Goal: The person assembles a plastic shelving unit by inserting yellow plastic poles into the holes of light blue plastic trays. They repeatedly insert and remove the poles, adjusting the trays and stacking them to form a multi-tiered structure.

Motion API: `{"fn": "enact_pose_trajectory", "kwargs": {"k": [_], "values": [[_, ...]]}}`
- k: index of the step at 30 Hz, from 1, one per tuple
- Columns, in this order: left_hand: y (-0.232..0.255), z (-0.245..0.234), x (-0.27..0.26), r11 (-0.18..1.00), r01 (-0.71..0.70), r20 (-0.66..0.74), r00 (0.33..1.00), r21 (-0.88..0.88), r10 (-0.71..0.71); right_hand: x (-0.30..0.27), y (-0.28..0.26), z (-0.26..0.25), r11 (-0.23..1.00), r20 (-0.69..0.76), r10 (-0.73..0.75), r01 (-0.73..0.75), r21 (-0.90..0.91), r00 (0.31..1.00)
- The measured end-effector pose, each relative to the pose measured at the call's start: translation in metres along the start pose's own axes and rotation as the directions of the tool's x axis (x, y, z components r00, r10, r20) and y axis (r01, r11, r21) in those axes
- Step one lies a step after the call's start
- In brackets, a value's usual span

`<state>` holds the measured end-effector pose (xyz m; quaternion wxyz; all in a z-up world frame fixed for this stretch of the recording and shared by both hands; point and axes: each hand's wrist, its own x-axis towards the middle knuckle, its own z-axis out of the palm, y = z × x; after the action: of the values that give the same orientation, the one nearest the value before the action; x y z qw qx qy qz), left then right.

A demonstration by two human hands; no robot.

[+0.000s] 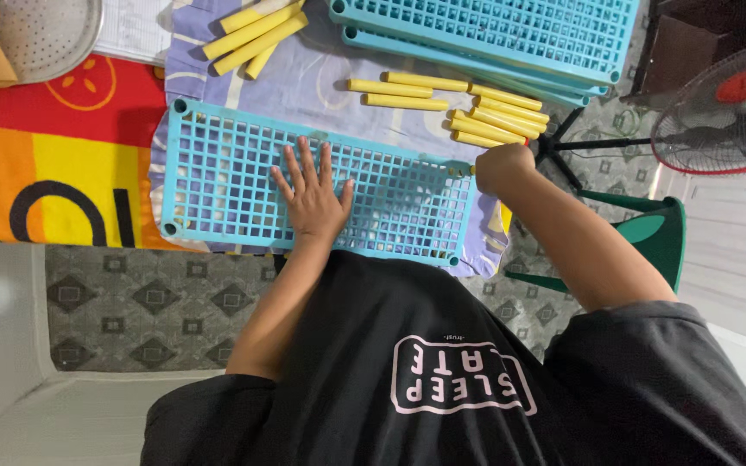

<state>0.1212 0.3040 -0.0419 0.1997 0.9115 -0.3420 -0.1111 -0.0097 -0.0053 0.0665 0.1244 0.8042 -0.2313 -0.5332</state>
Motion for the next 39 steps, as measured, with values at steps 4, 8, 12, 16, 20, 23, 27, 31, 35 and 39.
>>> {"fn": "enact_pose_trajectory", "kwargs": {"k": [4, 8, 12, 16, 20, 23, 27, 31, 35, 39], "values": [[-0.001, 0.001, -0.001, 0.999, 0.011, 0.022, 1.000, -0.036, -0.010, 0.037, 0.014, 0.012, 0.992, 0.056, 0.013, -0.020, 0.128, 0.998], [-0.001, 0.004, -0.002, 0.999, -0.023, -0.068, 0.997, 0.025, 0.025, 0.081, 0.035, 0.030, 0.951, 0.226, -0.085, 0.011, 0.310, 0.970], [0.000, 0.003, -0.006, 0.993, -0.047, -0.160, 0.985, 0.107, 0.064, 0.093, 0.043, 0.029, 0.801, 0.466, -0.021, -0.264, 0.537, 0.885], [0.000, -0.001, -0.005, 0.994, -0.045, -0.176, 0.982, 0.101, 0.063, 0.077, 0.063, 0.025, 0.599, 0.613, -0.076, -0.456, 0.659, 0.786], [0.001, -0.005, 0.000, 0.999, -0.040, -0.114, 0.993, -0.023, 0.037, 0.082, 0.076, 0.025, 0.547, 0.640, -0.179, -0.466, 0.696, 0.747], [-0.001, -0.002, -0.006, 0.999, -0.029, -0.099, 0.995, 0.018, 0.031, 0.084, 0.057, 0.034, 0.755, 0.582, -0.155, -0.284, 0.591, 0.799], [-0.002, 0.004, -0.001, 0.999, -0.022, -0.045, 0.999, 0.026, 0.024, 0.046, 0.027, 0.031, 0.998, 0.106, 0.007, -0.013, 0.053, 0.994], [-0.002, 0.006, 0.000, 0.998, -0.024, -0.020, 0.999, 0.066, 0.025, -0.014, 0.014, 0.023, 0.999, -0.120, -0.012, 0.005, -0.052, 0.993], [-0.001, 0.002, -0.001, 1.000, -0.026, 0.007, 1.000, -0.006, 0.026, -0.027, 0.010, 0.026, 0.999, -0.170, 0.016, -0.022, -0.032, 0.985], [0.001, -0.002, 0.000, 0.996, -0.009, 0.041, 0.999, -0.084, 0.013, 0.022, 0.030, 0.023, 0.996, 0.048, -0.039, 0.034, 0.086, 0.998]]}}
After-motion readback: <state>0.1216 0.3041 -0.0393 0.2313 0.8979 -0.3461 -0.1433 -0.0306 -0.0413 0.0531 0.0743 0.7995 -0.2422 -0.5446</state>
